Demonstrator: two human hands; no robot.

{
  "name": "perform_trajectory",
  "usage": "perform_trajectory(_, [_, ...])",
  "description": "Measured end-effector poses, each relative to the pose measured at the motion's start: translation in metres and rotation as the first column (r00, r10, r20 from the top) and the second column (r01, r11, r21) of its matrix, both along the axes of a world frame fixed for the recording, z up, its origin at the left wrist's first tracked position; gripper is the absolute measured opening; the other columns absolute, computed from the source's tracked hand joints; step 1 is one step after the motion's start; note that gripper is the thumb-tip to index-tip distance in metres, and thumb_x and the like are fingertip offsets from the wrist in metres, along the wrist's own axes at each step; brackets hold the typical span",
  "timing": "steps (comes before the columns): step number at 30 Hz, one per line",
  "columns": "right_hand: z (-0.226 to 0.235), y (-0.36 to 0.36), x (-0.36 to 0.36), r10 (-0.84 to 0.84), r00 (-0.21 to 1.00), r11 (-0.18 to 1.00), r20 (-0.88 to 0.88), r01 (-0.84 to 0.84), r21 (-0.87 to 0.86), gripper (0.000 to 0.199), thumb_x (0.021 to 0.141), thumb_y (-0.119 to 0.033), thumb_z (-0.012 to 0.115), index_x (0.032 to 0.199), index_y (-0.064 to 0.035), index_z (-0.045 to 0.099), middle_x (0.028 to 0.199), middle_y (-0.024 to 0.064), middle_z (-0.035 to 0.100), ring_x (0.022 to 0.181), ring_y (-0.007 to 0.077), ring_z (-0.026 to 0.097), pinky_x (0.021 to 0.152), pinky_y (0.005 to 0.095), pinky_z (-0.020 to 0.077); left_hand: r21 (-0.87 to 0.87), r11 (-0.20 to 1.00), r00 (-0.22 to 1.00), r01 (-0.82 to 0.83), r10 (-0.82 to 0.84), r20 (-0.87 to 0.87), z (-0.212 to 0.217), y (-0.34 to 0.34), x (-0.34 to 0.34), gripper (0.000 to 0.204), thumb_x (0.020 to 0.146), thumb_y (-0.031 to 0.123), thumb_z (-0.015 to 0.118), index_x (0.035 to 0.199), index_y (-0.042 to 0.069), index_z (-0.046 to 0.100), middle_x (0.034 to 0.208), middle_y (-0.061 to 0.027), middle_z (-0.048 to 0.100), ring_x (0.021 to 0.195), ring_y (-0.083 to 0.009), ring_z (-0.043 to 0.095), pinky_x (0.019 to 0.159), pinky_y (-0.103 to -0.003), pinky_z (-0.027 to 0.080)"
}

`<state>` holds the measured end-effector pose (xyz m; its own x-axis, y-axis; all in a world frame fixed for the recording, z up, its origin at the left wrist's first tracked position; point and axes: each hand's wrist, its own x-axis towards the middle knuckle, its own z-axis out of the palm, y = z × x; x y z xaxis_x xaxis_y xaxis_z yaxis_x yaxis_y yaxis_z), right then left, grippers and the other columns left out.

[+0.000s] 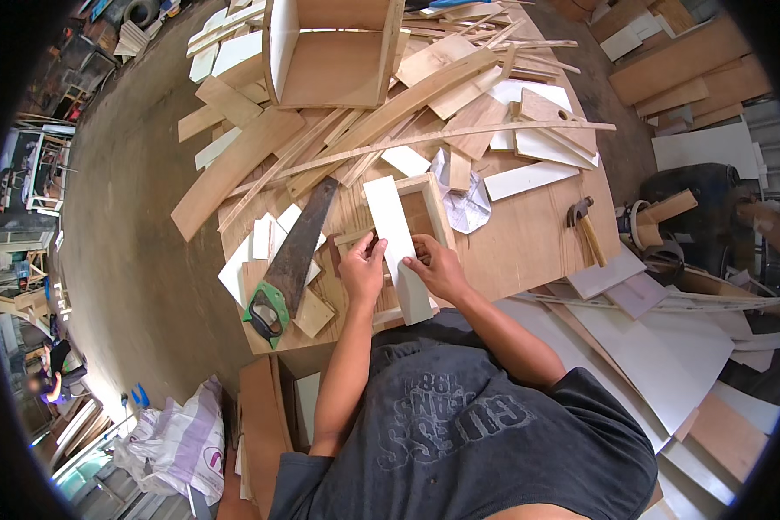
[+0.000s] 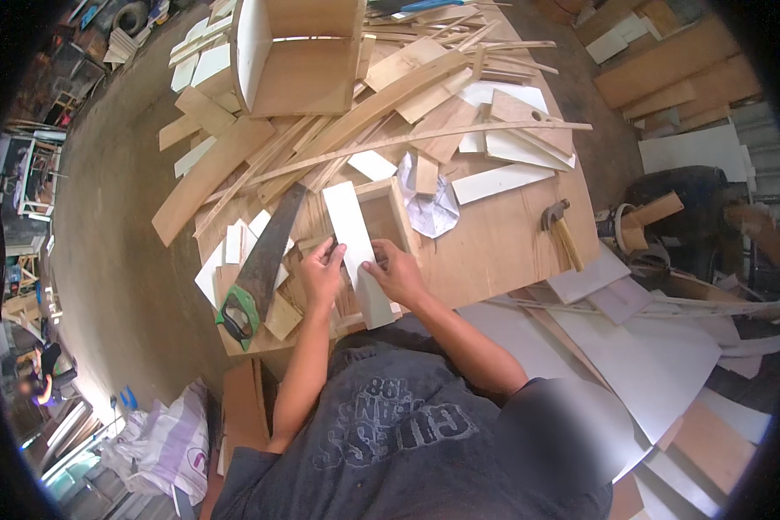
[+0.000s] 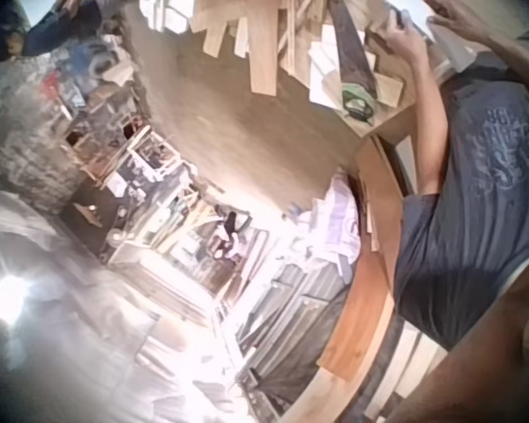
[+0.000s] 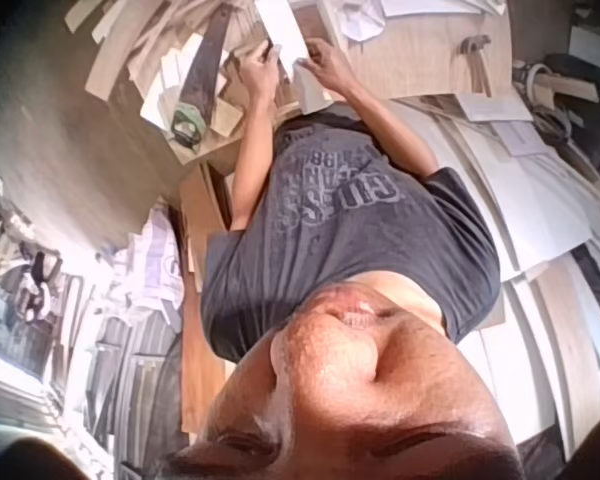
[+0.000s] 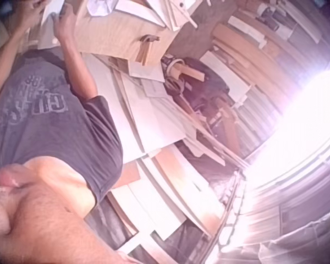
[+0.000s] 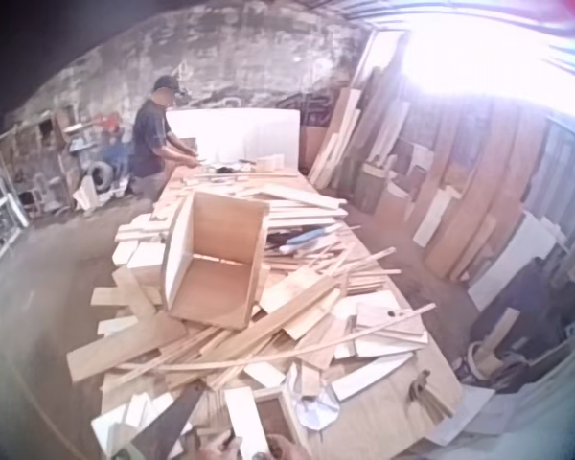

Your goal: The person assembles a small wooden box by aligning wooden planks on a workbench and hammering nails into the joints to secure the pieces together.

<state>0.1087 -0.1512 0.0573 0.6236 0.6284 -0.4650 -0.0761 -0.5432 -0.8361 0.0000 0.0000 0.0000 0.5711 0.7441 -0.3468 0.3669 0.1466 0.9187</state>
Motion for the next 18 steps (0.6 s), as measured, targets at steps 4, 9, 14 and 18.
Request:
perform_trajectory(4, [-0.032, -0.009, 0.007, -0.092, 0.996, 0.983, 0.014, 0.088, 0.162, 0.044, 0.103, -0.021, 0.075, 0.140, 0.0012, 0.064, 0.120, 0.0212, 0.078, 0.105, 0.0249, 0.077, 0.092, 0.0369, 0.0595, -0.095, 0.994, 0.989, -0.047, 0.060, 0.139, 0.027, -0.011, 0.007, 0.051, 0.097, 0.019, 0.083, 0.137, -0.009, 0.069, 0.112, -0.0190, 0.081, 0.096, -0.0171, 0.078, 0.083, -0.031, 0.062])
perform_trajectory(9, [-0.023, 0.000, 0.007, -0.117, 0.993, 0.971, -0.023, 0.120, 0.206, 0.040, 0.102, -0.021, 0.076, 0.132, 0.0041, 0.068, 0.116, 0.0236, 0.079, 0.102, 0.0269, 0.079, 0.087, 0.0395, 0.0608, -0.087, 0.994, 0.983, -0.072, 0.086, 0.160, 0.035, -0.008, 0.003, 0.046, 0.094, 0.016, 0.085, 0.131, -0.009, 0.073, 0.105, -0.0173, 0.083, 0.093, -0.0146, 0.079, 0.082, -0.029, 0.062])
perform_trajectory(14, [-0.028, -0.003, 0.005, -0.087, 0.993, 0.993, 0.079, 0.081, 0.086, 0.040, 0.102, -0.022, 0.076, 0.130, 0.0063, 0.068, 0.112, 0.0243, 0.080, 0.102, 0.0283, 0.080, 0.088, 0.0388, 0.0610, 0.121, 0.993, 1.000, 0.005, -0.007, 0.018, 0.038, -0.010, 0.000, 0.039, 0.094, 0.016, 0.085, 0.127, -0.004, 0.076, 0.104, -0.0144, 0.083, 0.092, -0.0165, 0.080, 0.082, -0.030, 0.063])
perform_trajectory(18, [-0.025, -0.001, 0.003, -0.075, 0.993, 0.996, 0.095, 0.070, 0.048, 0.039, 0.102, -0.022, 0.077, 0.128, 0.0058, 0.068, 0.111, 0.0246, 0.080, 0.102, 0.0301, 0.080, 0.087, 0.0395, 0.0614, 0.109, 0.993, 0.999, 0.034, -0.032, -0.019, 0.043, -0.014, -0.007, 0.034, 0.094, 0.012, 0.084, 0.126, -0.001, 0.078, 0.102, -0.0141, 0.083, 0.090, -0.0164, 0.080, 0.080, -0.030, 0.063])
